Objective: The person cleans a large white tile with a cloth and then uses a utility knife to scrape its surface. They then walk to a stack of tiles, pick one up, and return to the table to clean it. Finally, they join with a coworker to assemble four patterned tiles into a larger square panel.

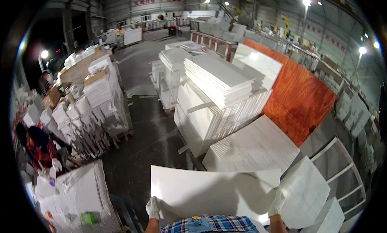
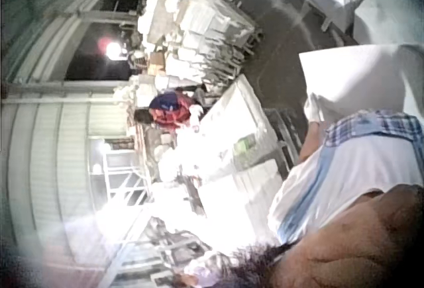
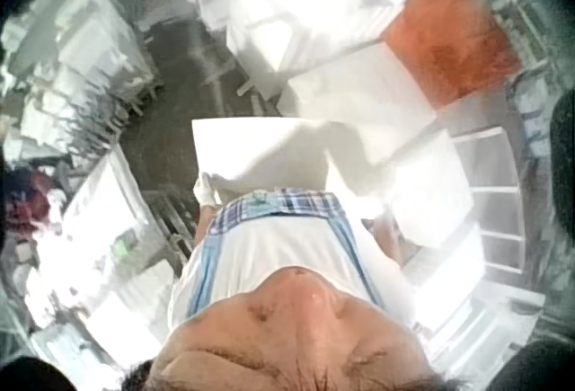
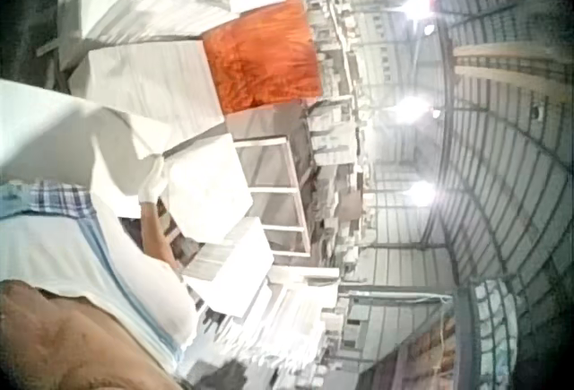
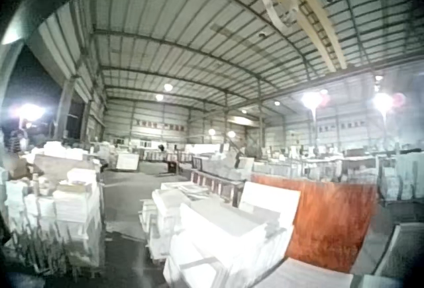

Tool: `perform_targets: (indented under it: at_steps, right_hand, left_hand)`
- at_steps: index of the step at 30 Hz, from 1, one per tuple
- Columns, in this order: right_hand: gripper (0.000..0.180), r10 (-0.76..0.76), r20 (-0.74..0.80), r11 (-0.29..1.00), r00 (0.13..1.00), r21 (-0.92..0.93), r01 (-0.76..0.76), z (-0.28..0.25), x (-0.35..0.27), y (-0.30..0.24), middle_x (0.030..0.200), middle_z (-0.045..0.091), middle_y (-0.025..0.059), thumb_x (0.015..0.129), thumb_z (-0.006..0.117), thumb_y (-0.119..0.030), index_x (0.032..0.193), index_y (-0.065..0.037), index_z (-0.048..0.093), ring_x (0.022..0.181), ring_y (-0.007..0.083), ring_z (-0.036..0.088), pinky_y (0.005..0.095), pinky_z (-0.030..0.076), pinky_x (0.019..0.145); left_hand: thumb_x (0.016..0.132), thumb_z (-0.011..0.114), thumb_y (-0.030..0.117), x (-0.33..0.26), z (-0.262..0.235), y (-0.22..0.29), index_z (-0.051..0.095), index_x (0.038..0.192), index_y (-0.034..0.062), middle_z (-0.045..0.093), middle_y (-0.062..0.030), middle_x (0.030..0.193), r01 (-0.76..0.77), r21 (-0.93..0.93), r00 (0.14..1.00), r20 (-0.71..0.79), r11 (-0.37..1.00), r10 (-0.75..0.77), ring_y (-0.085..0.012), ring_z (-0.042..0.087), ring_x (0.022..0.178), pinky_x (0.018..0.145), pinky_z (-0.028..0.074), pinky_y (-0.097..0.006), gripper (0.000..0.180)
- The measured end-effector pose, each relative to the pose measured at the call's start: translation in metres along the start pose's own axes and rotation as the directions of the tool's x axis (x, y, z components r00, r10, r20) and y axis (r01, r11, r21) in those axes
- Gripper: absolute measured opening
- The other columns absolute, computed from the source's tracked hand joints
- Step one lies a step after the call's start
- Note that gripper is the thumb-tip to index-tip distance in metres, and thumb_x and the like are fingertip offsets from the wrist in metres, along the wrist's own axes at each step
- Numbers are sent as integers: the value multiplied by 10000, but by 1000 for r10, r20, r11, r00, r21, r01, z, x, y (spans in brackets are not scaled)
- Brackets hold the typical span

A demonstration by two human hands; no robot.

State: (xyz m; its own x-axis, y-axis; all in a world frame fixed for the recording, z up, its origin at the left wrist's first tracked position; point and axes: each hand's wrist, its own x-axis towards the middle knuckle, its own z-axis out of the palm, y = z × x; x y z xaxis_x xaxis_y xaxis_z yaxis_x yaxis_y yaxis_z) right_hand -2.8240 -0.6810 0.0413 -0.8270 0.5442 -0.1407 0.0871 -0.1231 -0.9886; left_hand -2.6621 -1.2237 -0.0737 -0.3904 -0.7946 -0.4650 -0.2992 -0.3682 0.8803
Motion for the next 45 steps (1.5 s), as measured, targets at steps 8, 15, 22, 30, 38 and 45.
perform_targets:
  at_steps: [8, 15, 22, 30, 38, 45]
  right_hand:
    - [302, -46, -181, 996, 982, 61, 58, 111, 46, 19, 834, 641, -21, 1015, 608, -286, 972, -6, 714, 736, 85, 568, 260, 470, 645]
    - [308, -20, -259, 986, 966, 156, 63, 270, 122, 31, 784, 627, -15, 996, 632, -313, 880, -36, 699, 683, 91, 552, 276, 442, 586]
    - [307, 38, -203, 979, 978, 205, 5, 388, 185, -22, 744, 590, -24, 1002, 620, -327, 889, -48, 681, 653, 99, 527, 283, 440, 588]
    - [218, 37, 2, 981, 999, 189, -37, 487, 223, -149, 770, 592, -10, 1012, 565, -228, 949, -38, 652, 649, 107, 551, 269, 454, 565]
    - [202, -263, 178, 938, 948, -181, 295, 543, 292, -194, 804, 634, 4, 1000, 554, -189, 938, -22, 650, 684, 138, 599, 298, 486, 596]
    - [165, -305, 38, 905, 952, -301, 302, 576, 371, -154, 798, 651, 6, 981, 581, -165, 948, -31, 671, 720, 146, 635, 300, 511, 603]
  left_hand:
    - [995, 592, 397, 130, 98, 84, 663, 826, -14, 553, 7, 729, -187, 132, 981, 71, 973, 179, -107, 471, 721, 647, 405, -315, 450]
    - [997, 613, 326, 238, 192, 186, 653, 801, 8, 545, 26, 733, -193, -38, 978, 74, 980, 195, -78, 461, 689, 608, 395, -288, 376]
    - [998, 629, 378, 325, 258, 281, 646, 808, 62, 531, 55, 715, -258, -45, 956, 135, 965, 262, -54, 481, 648, 566, 396, -255, 369]
    - [969, 645, 366, 376, 402, 476, 598, 688, 39, 487, 29, 651, -546, 211, 813, 365, 811, 453, -76, 415, 631, 556, 356, -311, 433]
    - [932, 573, 472, 457, 552, 623, 655, 737, -30, 622, -175, 654, -832, 404, 548, 704, 380, 451, -276, 587, 625, 622, 429, -446, 545]
    - [891, 572, 570, 498, 719, 704, 725, 904, -41, 684, -286, 863, -929, 311, 365, 859, 200, 359, -402, 678, 923, 829, 498, -491, 630]
